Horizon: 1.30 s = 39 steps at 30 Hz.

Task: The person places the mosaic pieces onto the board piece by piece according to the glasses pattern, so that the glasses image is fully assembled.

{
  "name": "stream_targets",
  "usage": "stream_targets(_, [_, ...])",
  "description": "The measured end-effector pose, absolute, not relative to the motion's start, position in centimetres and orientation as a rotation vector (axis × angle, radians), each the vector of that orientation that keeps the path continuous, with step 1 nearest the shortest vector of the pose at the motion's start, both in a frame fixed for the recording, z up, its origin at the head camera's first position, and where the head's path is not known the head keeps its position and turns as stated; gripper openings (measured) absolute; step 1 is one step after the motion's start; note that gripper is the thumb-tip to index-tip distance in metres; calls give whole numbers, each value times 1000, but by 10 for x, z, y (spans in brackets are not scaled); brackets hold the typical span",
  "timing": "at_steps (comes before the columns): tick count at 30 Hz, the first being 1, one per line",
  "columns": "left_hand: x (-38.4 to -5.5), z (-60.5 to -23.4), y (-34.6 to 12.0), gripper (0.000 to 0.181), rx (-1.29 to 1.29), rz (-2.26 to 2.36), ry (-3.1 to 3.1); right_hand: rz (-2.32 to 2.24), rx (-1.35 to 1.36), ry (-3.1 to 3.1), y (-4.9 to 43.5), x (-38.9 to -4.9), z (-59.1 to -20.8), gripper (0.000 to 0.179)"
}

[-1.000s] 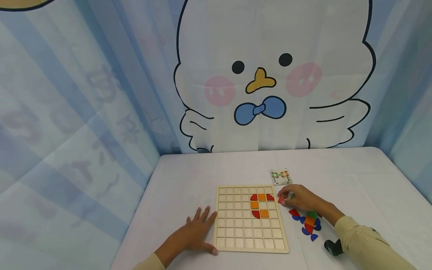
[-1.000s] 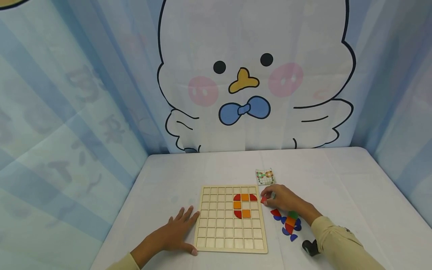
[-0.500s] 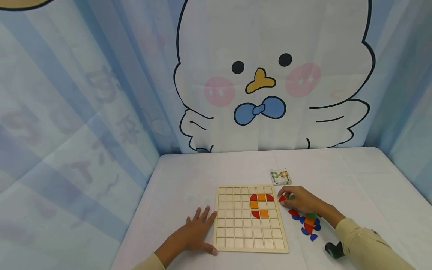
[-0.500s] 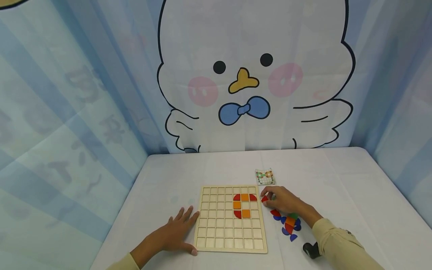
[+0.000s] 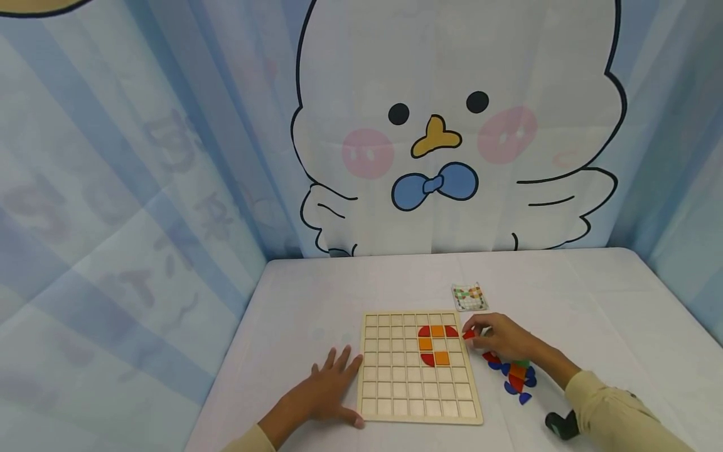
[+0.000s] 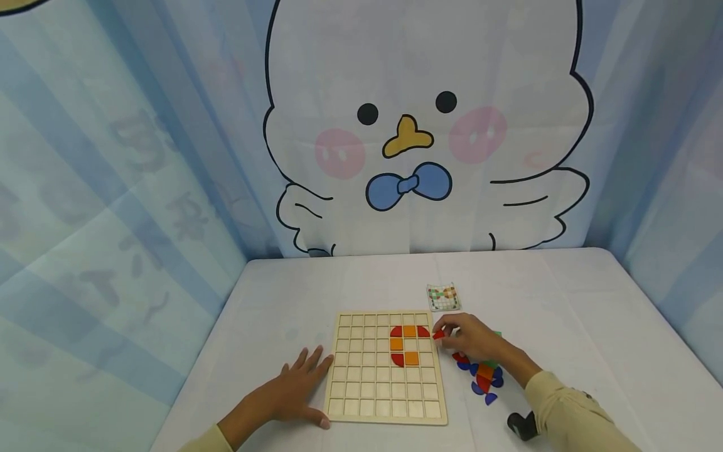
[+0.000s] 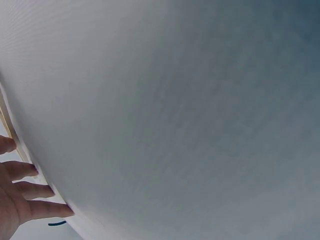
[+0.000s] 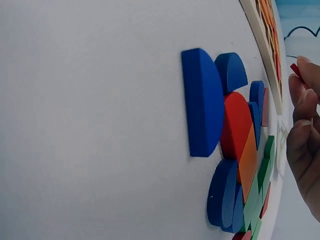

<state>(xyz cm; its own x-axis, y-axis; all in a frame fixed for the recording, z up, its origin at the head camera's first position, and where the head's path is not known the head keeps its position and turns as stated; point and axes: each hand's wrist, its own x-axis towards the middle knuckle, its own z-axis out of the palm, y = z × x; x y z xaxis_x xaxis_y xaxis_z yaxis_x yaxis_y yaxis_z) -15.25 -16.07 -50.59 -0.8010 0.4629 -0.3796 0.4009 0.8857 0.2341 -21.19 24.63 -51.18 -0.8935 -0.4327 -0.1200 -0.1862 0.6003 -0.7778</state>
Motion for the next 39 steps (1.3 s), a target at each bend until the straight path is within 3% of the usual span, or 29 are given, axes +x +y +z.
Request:
stream_targets(21, [-153, -509, -162, 121, 645, 209, 2622, -1204, -595, 2434, 234, -205, -513, 31])
stream_targets(39, [-151, -505, -161, 120, 627, 219, 2617, -1159, -596, 2421, 229, -203, -519, 20])
